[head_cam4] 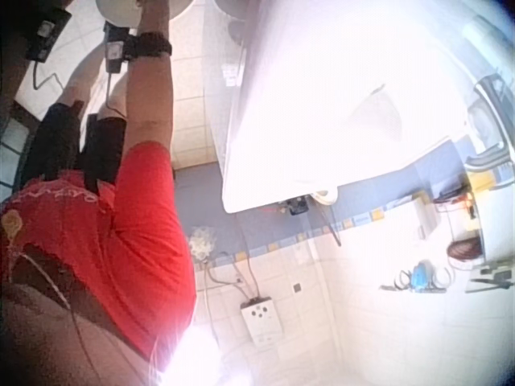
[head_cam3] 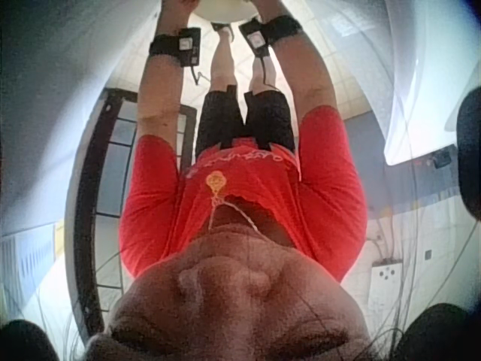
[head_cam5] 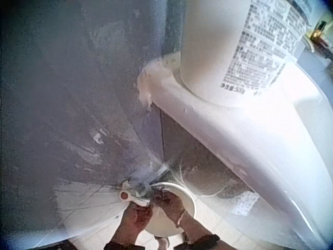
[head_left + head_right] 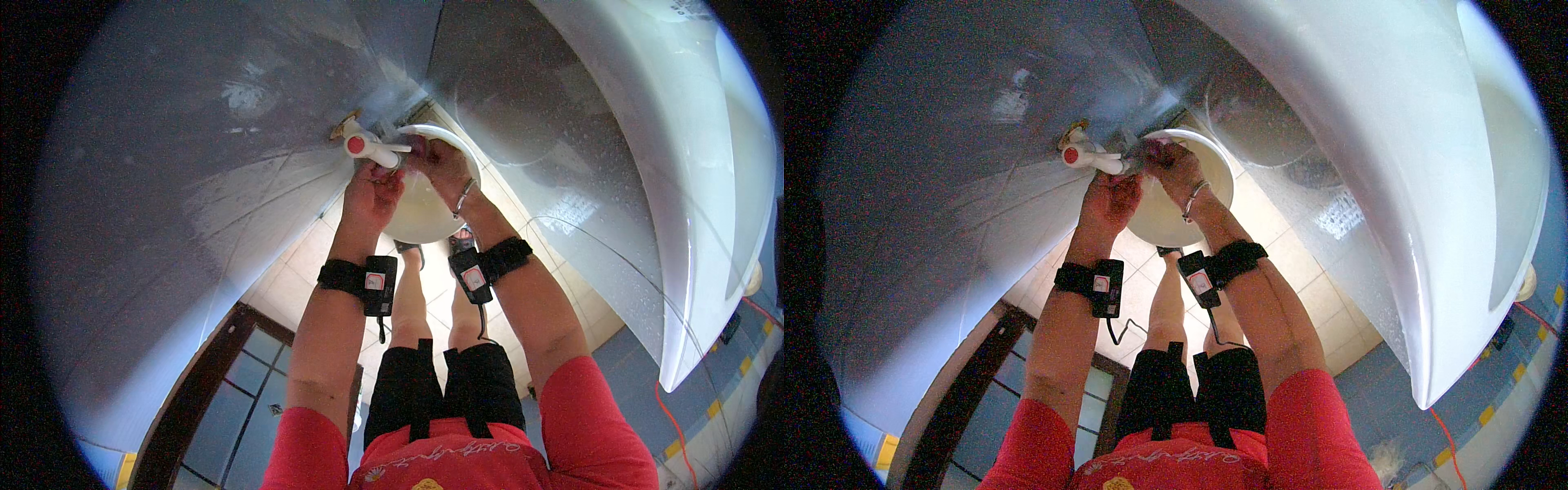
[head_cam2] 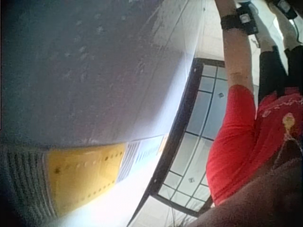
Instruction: The person rinses a cloth in a bucket, then uses a handheld shower head to spray water on the bathroom floor while sweeping with a broom. They move buckets and continue rinsing the cloth, then rinse the cloth under the sink faucet.
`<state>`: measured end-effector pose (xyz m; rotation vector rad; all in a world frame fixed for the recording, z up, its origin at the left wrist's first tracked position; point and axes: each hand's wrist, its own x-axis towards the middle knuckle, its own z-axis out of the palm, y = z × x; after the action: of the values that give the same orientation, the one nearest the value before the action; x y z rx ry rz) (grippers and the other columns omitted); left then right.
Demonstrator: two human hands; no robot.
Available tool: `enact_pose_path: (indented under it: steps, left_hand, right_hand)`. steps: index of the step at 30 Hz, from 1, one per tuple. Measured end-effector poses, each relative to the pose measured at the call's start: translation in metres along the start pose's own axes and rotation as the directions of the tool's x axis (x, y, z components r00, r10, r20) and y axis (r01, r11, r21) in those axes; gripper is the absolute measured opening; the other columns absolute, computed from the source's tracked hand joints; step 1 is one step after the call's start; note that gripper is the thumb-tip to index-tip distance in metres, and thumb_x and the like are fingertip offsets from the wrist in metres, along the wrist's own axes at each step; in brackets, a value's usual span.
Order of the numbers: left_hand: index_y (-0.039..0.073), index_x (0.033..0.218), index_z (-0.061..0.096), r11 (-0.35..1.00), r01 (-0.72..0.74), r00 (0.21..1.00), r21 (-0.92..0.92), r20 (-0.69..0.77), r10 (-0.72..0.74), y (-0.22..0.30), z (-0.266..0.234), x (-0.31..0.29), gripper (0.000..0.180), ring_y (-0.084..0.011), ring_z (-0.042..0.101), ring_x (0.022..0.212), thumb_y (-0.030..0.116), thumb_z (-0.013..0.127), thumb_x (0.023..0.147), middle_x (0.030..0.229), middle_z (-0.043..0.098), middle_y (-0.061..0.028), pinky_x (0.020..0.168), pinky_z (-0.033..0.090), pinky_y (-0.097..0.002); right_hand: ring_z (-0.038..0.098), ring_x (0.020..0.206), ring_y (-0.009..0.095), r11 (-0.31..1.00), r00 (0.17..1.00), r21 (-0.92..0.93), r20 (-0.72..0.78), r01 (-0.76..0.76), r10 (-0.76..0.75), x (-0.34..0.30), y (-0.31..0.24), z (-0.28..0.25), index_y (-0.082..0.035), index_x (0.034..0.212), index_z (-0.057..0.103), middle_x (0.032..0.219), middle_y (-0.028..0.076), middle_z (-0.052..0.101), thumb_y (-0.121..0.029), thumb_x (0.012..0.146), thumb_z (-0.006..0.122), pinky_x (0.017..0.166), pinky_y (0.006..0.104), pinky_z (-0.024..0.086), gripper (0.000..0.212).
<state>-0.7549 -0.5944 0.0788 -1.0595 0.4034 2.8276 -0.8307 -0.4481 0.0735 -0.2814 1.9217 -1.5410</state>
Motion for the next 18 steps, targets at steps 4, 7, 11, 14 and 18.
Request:
enact_pose_path:
  steps: [4,7,11,14,18]
  left_hand:
    - [0.003,0.092,0.051,0.98,0.185,0.982,0.07,-0.037,-0.183,-0.008,0.01,-0.002,0.024,-0.0216,0.059,0.078,0.027,0.045,0.089,0.078,0.058,-0.0074,0.071,0.051,-0.0329]
    - [0.004,0.096,0.052,0.957,0.257,0.962,0.13,-0.124,-0.242,-0.025,0.018,-0.006,0.029,-0.0219,0.058,0.083,0.032,0.046,0.088,0.081,0.058,-0.0071,0.077,0.05,-0.0356]
    - [0.007,0.104,0.051,0.99,0.144,0.989,0.001,-0.033,-0.143,-0.028,0.025,0.001,0.037,-0.0229,0.057,0.086,0.039,0.048,0.087,0.087,0.059,-0.0089,0.077,0.048,-0.0397]
    - [0.005,0.113,0.048,0.986,0.164,0.954,0.002,0.256,-0.159,-0.028,0.017,-0.004,0.043,-0.0256,0.055,0.094,0.038,0.038,0.089,0.103,0.057,-0.0109,0.082,0.046,-0.0407]
    - [0.005,0.113,0.049,0.995,0.037,0.998,0.089,0.042,-0.041,-0.045,0.014,-0.016,0.036,-0.0247,0.052,0.101,0.029,0.041,0.088,0.109,0.055,-0.0104,0.089,0.043,-0.0391]
  right_hand:
    - [0.056,0.09,0.026,0.953,0.994,0.297,-0.08,-0.049,0.076,-0.006,-0.01,0.001,-0.003,0.099,0.058,0.097,0.014,0.06,-0.017,0.081,0.053,0.08,0.0342,0.044,0.024]
    - [0.055,0.088,0.02,0.962,0.998,0.27,-0.067,0.034,-0.016,-0.017,-0.011,0.008,-0.002,0.099,0.058,0.095,0.011,0.06,-0.013,0.081,0.053,0.079,0.0306,0.043,0.022]
    - [0.054,0.085,0.016,0.977,0.989,0.199,0.14,-0.07,0.043,-0.058,-0.029,0.013,-0.001,0.095,0.058,0.091,0.008,0.058,-0.011,0.081,0.054,0.077,0.0288,0.043,0.018]
    - [0.056,0.077,0.026,0.96,0.976,0.264,0.215,-0.087,0.029,-0.08,-0.049,0.013,0.0,0.088,0.056,0.08,0.016,0.057,-0.016,0.083,0.051,0.071,0.0369,0.045,0.018]
    - [0.057,0.075,0.026,0.995,0.999,-0.094,-0.044,0.023,-0.028,-0.082,-0.051,0.028,0.001,0.088,0.057,0.083,0.018,0.058,-0.021,0.082,0.054,0.068,0.035,0.046,0.023]
